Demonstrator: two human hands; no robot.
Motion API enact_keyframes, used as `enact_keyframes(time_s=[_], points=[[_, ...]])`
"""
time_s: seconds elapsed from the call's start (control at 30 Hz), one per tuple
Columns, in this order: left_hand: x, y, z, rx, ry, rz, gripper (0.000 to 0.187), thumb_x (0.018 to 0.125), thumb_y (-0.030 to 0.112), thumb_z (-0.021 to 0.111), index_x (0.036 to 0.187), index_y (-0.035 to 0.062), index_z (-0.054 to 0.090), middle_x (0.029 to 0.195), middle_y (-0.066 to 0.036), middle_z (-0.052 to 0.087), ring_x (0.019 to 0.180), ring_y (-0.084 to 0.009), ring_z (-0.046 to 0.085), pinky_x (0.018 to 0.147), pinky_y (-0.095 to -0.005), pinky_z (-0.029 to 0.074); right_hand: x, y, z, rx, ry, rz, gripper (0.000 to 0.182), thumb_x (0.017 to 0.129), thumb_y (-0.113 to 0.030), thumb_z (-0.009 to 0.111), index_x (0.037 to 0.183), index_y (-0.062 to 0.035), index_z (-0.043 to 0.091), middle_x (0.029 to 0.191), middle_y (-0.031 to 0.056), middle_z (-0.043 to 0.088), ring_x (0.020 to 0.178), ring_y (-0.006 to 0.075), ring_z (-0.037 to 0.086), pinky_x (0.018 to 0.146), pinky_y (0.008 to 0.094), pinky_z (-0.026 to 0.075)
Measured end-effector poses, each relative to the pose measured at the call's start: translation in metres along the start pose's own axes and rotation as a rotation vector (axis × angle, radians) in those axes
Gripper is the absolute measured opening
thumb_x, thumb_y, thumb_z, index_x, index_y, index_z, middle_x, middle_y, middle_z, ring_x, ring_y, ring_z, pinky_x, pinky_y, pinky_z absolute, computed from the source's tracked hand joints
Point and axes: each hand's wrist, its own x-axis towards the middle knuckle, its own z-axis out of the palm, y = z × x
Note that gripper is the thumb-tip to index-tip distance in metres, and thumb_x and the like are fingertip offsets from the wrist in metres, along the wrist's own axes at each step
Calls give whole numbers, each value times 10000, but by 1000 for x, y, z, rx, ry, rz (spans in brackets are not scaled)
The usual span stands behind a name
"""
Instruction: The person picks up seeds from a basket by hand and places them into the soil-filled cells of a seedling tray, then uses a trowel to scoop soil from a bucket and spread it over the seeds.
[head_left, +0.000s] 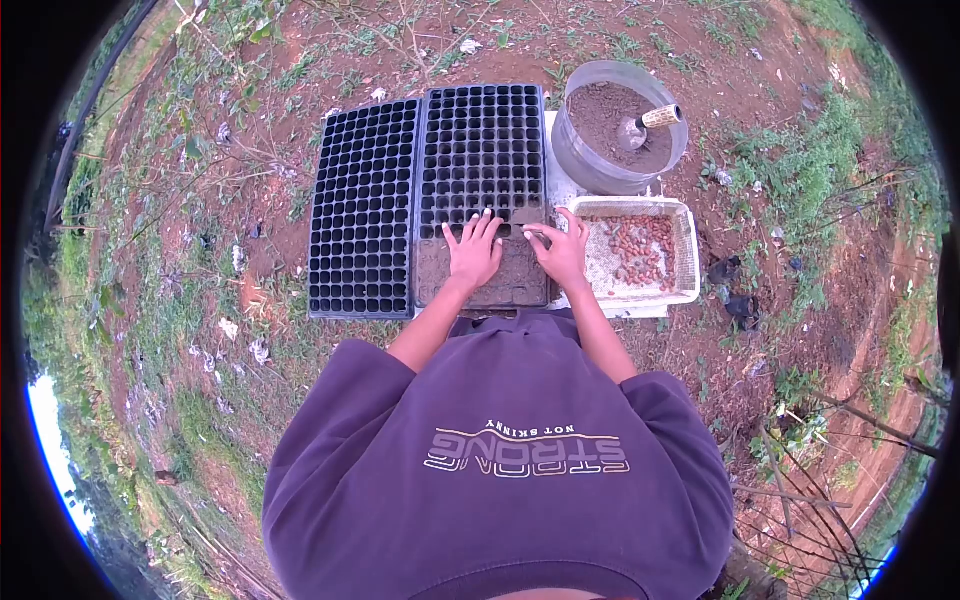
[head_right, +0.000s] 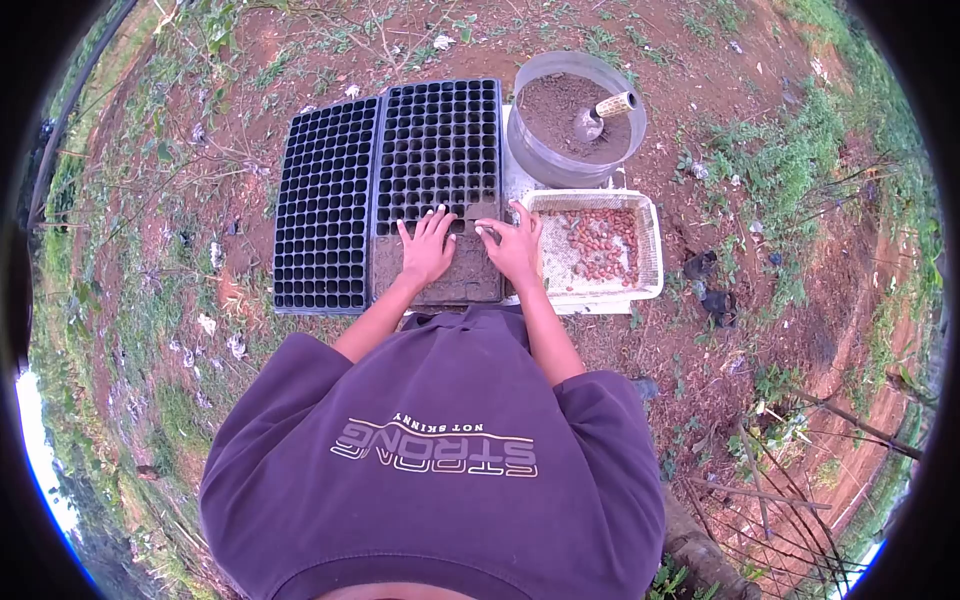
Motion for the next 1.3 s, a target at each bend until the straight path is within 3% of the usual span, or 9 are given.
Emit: enact_keyframes(time_s=[0.17,0.37,0.43,0.77,0.83,1.03,1.3], points=[[2,0,-2,11,-12,8,460,959,317,435,1406,212,418,1505,-19,376,1400,-215,323,1102,-711,45,0,5,2,26,-4,-14,185,823,-359,730,985,-277,765,1285,123,516,1306,264,366,1067,444,243],[2,-3,-2,35,-28,18,459,963,329,444,1409,228,410,1514,-19,362,1398,-233,321,1101,-710,74,1,4,7,-2,5,12,174,821,-360,722,965,-273,768,1175,71,633,1307,247,389,1094,470,225],[1,-2,-2,16,-17,18,460,964,330,441,1411,227,410,1508,-20,372,1399,-232,322,1102,-710,66,1,8,7,43,34,-14,187,836,-358,715,994,-271,766,1148,45,645,1299,241,386,1059,434,244],[0,-4,-1,9,-17,21,470,965,327,434,1422,221,402,1500,-13,386,1408,-228,313,1098,-715,47,1,4,6,46,64,17,167,837,-348,712,962,-254,771,1123,44,657,1281,244,408,1054,433,254],[1,-5,-2,9,-31,28,469,965,324,430,1422,221,402,1501,-12,386,1410,-226,311,1097,-716,45,2,2,3,1,-28,-20,163,837,-338,713,964,-253,770,1105,40,663,1269,247,416,1055,428,261],[0,-5,0,-3,-6,28,466,953,310,433,1410,221,421,1501,-17,389,1397,-215,338,1100,-712,36,0,5,11,26,118,39,166,839,-324,711,971,-236,761,1060,37,674,1246,250,433,1057,425,266],[-1,-5,-5,-17,-29,29,476,947,307,434,1416,231,412,1508,-4,376,1408,-204,318,1102,-712,36,1,6,10,4,59,4,160,843,-331,705,959,-234,759,1079,43,664,1245,255,432,1060,424,264]])
